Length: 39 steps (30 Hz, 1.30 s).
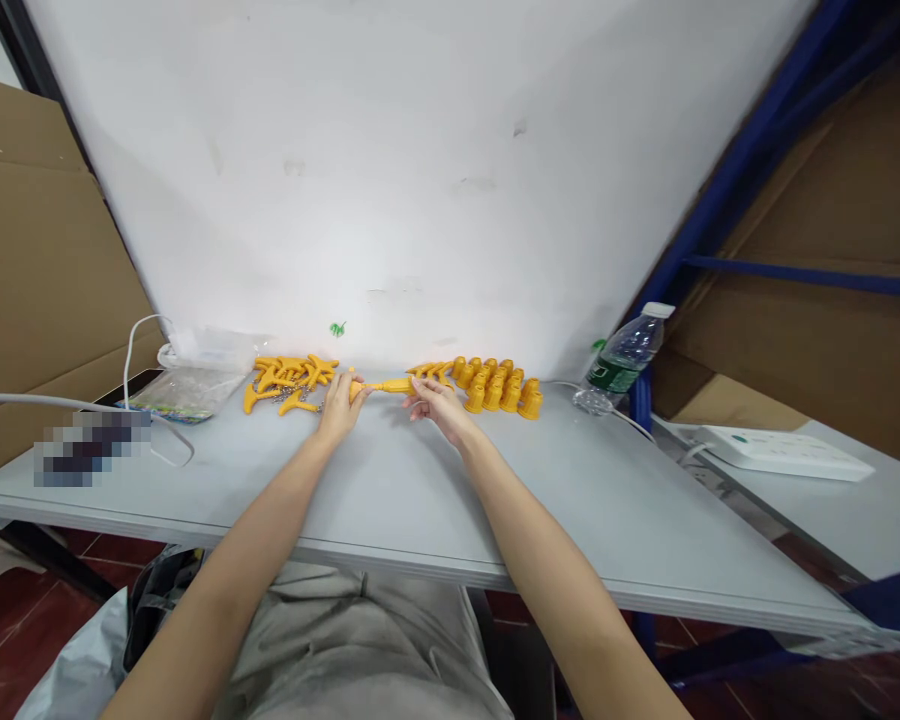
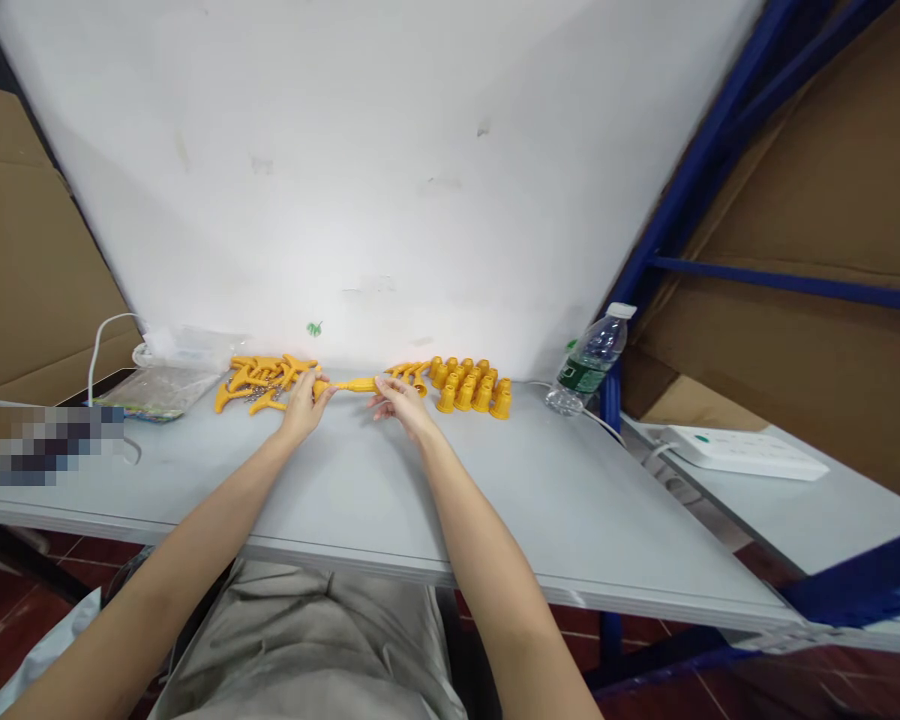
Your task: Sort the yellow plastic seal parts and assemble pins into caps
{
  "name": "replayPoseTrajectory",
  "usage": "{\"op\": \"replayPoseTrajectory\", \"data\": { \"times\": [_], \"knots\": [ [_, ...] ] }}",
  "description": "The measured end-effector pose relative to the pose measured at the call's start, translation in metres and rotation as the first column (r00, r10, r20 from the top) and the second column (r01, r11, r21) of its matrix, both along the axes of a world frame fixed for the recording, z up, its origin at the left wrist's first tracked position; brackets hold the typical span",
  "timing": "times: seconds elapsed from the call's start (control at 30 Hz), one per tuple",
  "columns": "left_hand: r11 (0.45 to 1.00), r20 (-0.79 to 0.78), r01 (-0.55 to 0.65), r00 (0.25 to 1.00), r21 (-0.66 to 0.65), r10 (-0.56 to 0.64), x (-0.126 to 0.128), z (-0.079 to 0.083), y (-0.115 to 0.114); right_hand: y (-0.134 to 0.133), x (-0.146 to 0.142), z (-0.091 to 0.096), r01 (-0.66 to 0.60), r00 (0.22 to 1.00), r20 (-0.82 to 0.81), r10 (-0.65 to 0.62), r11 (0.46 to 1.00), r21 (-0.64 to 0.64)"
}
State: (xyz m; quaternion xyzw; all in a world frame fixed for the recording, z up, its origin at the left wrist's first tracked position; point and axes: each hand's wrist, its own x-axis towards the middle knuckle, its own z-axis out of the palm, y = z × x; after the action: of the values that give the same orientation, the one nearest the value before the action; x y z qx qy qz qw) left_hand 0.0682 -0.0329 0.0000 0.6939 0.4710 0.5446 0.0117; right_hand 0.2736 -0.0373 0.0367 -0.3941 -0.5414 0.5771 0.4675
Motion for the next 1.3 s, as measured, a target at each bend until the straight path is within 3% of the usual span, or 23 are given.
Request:
{"op": "replayPoseTrajectory", "data": {
  "times": [0.3, 0.53, 0.7, 0.8, 0.9, 0.97, 1.07, 1.2, 1.3],
  "knots": [
    [1.0, -0.042, -0.01, 0.999, 0.025, 0.011, -0.001, 0.002, -0.003, -0.001, -0.006, 0.0, 0.07, 0.997, -0.029, -0.07, 0.998, 0.0],
    [0.999, -0.068, -0.023, 0.997, 0.034, 0.026, -0.001, 0.003, -0.005, -0.008, -0.015, 0.005, 0.082, 0.985, -0.137, -0.102, 0.987, -0.141],
    [0.995, -0.024, -0.104, 0.994, -0.011, 0.103, 0.001, 0.001, -0.001, -0.005, -0.03, -0.007, 0.041, 0.974, -0.208, -0.088, 0.974, -0.222],
    [0.987, 0.012, -0.159, 0.987, -0.006, 0.159, 0.003, 0.0, 0.001, 0.005, -0.04, -0.018, 0.118, 0.976, -0.167, -0.138, 0.985, -0.124],
    [0.984, 0.046, -0.175, 0.984, 0.014, 0.174, 0.004, -0.001, 0.002, 0.021, -0.043, -0.024, 0.285, 0.954, 0.046, -0.295, 0.946, 0.157],
    [0.987, 0.048, -0.159, 0.986, 0.028, 0.158, 0.004, -0.002, 0.003, 0.032, -0.04, -0.024, 0.304, 0.854, 0.279, -0.44, 0.856, 0.418],
    [0.992, 0.031, -0.119, 0.993, 0.046, 0.118, 0.005, -0.004, 0.004, 0.046, -0.033, -0.023, 0.115, 0.55, 0.591, -0.59, 0.754, 0.646],
    [0.995, 0.02, -0.077, 0.997, 0.068, 0.076, 0.006, -0.005, 0.004, 0.054, -0.03, -0.027, -0.162, 0.143, 0.794, -0.591, 0.777, 0.608],
    [0.996, 0.015, -0.06, 0.998, 0.063, 0.059, 0.005, -0.004, 0.004, 0.055, -0.035, -0.03, -0.275, -0.017, 0.818, -0.575, 0.789, 0.549]
  ]
}}
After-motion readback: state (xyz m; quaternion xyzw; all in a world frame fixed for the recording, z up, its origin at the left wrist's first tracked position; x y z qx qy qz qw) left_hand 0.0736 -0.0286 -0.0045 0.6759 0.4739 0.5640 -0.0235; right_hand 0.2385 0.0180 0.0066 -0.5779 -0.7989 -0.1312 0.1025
